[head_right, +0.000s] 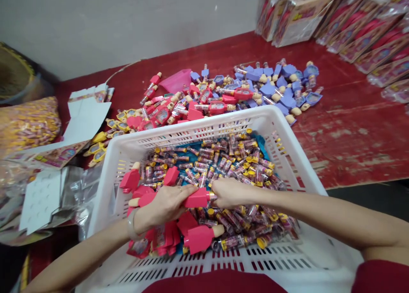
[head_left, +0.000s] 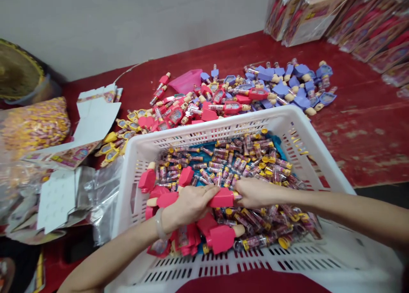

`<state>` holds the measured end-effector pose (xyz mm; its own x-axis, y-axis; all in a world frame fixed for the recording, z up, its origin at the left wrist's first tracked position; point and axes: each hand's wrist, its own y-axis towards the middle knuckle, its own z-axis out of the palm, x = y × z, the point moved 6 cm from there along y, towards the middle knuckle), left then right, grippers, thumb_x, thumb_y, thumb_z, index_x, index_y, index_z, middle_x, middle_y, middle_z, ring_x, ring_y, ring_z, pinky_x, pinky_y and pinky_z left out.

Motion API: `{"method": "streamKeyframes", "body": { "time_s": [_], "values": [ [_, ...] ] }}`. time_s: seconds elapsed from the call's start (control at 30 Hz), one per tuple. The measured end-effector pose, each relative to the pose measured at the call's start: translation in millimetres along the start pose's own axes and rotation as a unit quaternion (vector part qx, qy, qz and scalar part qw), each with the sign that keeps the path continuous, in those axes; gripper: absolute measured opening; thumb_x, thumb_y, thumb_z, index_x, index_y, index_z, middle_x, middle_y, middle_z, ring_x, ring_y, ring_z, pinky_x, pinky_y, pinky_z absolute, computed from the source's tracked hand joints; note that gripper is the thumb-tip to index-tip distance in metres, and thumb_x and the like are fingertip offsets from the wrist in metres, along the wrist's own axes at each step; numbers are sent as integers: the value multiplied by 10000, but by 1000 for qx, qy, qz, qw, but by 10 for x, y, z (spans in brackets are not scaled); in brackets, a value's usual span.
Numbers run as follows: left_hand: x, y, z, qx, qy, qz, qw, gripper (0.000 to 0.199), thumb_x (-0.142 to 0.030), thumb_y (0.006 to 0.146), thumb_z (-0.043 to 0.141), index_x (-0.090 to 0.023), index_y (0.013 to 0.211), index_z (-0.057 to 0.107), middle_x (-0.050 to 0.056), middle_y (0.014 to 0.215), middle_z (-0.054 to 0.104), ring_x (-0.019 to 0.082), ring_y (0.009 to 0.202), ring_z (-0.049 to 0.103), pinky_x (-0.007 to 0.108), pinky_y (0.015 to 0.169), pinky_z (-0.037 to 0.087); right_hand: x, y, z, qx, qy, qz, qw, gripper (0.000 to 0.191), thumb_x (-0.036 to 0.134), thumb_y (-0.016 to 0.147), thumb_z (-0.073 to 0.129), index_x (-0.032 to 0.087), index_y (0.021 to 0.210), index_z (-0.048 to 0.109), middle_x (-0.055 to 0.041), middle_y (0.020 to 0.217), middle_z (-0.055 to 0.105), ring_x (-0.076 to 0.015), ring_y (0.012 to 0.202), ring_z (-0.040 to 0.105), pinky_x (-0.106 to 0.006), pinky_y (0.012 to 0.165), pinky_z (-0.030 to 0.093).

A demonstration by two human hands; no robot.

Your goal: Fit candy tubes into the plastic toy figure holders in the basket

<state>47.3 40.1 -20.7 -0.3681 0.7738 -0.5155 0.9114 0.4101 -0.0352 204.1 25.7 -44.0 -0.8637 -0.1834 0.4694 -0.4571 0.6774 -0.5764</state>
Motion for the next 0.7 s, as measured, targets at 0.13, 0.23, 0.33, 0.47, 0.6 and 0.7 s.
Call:
{"method": "streamKeyframes", "body": {
  "time_s": [0.13,0.23,0.33,0.47,0.6,0.7],
  "values": [
    [40,46,-66,-39,70,15,997,409,-128,866,430,-166,1267,504,147,1219,624,225,979,650,336,766,522,-44,69,-6,93,120,-19,988,243,425,721,649,185,750,632,17,621,596,-128,520,514,-211,454,318],
    [288,107,-361,-39,-24,-134,990,291,-275,848,558,-188,1120,614,68,948,702,197,781,656,291,667,505,-261,116,-441,-90,7,20,996,261,381,787,603,183,958,619,-35,787,664,-184,674,600,-234,535,363],
    [607,71,-719,-87,-242,-292,921,358,-470,809,625,-146,956,664,22,679,637,135,552,563,231,505,431,-516,61,-827,-244,-115,119,955,354,359,890,470,142,1166,518,-119,963,678,-243,824,635,-272,608,402],
    [820,50,-1042,-222,-501,-259,796,495,-490,838,590,-119,1166,577,114,1017,663,155,733,633,260,639,511,-557,179,-663,-168,-158,94,969,291,344,910,449,143,1084,567,-138,941,692,-264,828,658,-296,634,435],
    [908,15,-866,-157,-369,-279,873,522,-446,894,519,-173,1333,443,130,1257,589,219,991,640,343,845,511,-379,325,-274,-119,-170,31,978,268,243,887,473,161,1112,594,-130,909,694,-248,796,668,-287,626,441],
    [1003,-38,-481,20,-34,-322,946,419,-410,898,515,-156,1231,524,137,1140,650,268,1042,628,353,863,485,-251,403,-27,-98,-174,-30,979,427,170,883,440,238,1300,498,-106,981,677,-215,783,667,-262,606,431]
  ]
}}
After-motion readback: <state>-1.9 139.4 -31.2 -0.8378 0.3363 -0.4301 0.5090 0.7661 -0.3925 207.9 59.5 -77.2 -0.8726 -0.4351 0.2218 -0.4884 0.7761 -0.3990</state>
